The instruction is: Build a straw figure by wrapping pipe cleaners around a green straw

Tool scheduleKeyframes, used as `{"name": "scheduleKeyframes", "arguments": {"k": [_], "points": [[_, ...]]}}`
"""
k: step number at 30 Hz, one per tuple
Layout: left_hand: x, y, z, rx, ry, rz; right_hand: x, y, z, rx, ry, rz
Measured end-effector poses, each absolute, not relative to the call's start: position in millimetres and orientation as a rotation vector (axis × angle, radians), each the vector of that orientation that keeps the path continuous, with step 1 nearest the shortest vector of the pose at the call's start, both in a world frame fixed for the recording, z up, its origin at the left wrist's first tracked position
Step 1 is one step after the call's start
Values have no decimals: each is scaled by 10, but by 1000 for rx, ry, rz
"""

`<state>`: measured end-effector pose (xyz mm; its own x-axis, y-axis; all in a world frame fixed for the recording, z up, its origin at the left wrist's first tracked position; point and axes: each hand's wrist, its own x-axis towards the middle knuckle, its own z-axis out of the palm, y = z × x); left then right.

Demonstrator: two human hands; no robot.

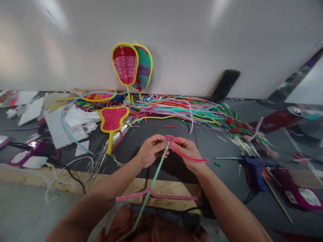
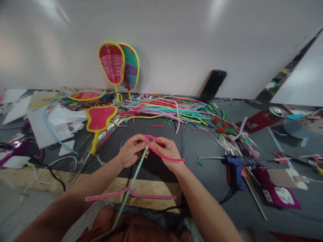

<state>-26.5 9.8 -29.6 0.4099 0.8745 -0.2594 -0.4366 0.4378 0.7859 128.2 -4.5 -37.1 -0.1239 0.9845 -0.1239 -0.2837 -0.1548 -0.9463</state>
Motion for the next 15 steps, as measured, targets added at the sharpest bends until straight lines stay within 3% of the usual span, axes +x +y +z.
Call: {"name": "scheduleKeyframes", "arguments": {"k": [15], "points": [[-248, 70, -355, 695, 839, 960, 1290, -41, -373, -982, -1097, 1533]]}}
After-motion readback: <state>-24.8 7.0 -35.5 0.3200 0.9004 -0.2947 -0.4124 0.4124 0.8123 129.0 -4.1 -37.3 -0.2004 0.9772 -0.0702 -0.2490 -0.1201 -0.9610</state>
